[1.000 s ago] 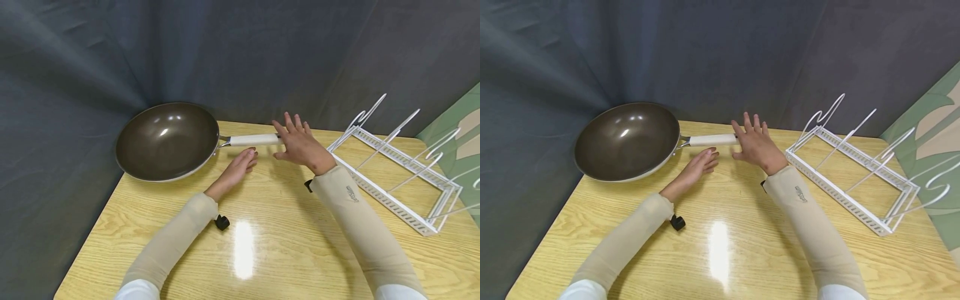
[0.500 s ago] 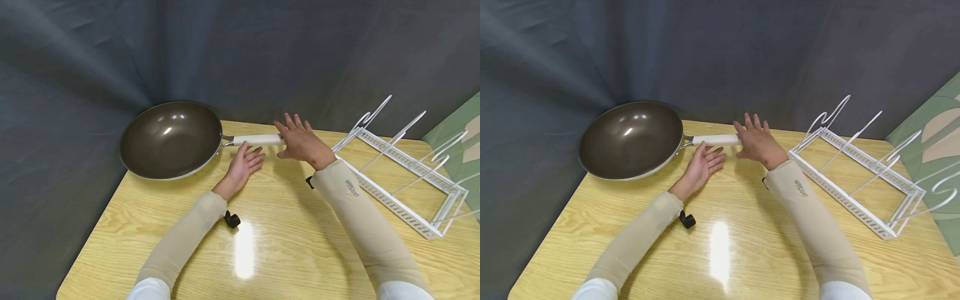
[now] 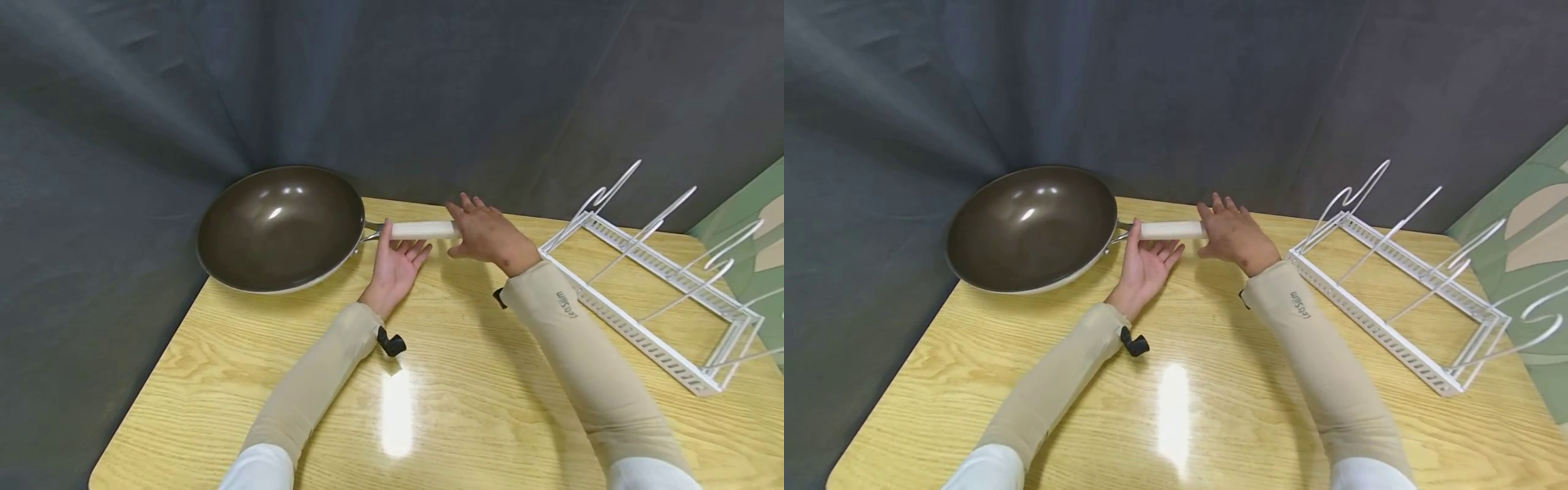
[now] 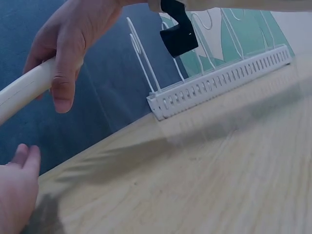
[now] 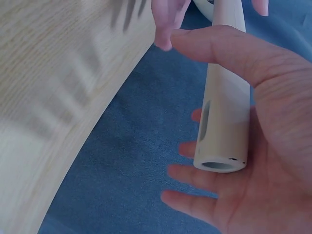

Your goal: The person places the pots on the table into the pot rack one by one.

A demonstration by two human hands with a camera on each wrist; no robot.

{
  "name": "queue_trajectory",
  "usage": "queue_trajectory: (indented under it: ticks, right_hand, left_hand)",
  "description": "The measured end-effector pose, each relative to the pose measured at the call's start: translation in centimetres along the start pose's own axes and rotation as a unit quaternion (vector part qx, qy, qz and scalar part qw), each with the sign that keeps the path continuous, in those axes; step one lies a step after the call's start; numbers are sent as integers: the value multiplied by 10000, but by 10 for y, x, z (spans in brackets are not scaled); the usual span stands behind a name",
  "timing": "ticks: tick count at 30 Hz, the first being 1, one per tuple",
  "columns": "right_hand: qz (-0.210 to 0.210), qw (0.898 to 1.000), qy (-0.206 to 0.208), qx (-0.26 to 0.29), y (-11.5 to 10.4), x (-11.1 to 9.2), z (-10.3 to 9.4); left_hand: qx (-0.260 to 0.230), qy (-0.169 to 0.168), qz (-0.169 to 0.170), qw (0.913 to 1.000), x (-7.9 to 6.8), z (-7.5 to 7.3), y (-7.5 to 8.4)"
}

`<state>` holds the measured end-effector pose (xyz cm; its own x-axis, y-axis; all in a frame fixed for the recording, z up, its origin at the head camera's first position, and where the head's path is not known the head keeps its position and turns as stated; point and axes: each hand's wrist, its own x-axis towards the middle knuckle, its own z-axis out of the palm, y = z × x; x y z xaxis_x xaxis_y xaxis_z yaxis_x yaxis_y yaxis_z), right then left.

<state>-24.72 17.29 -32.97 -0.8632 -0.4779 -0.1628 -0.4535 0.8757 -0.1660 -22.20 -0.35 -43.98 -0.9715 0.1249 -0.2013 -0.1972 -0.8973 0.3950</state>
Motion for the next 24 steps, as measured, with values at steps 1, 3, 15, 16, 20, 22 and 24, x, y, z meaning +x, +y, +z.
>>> queue_trajectory:
  ticks: [1,3,15,16,20,22,24]
  right_hand:
    - [8,10000,-15,30,0,0,0]
    - [57,9999,-83,74,1,-2,1]
    - [-127,9993,42,-346,2,-5,-4]
    - [-126,9994,10,-335,1,-5,-4]
    - [-119,9997,-135,-156,-2,-1,-1]
    - [-126,9996,-241,-44,-3,1,1]
    - [-112,9992,-378,79,-4,2,1]
  left_hand:
    - [-87,-3,66,9999,1,1,-1]
    - [-282,-5,121,9995,4,4,-4]
    - [-954,-259,396,9943,20,16,-19]
    - [-1029,-279,440,9933,20,18,-19]
    - [-1461,-353,670,9864,21,23,-20]
    - [-1697,-360,758,9819,22,24,-19]
    - [-1889,-347,795,9782,22,25,-19]
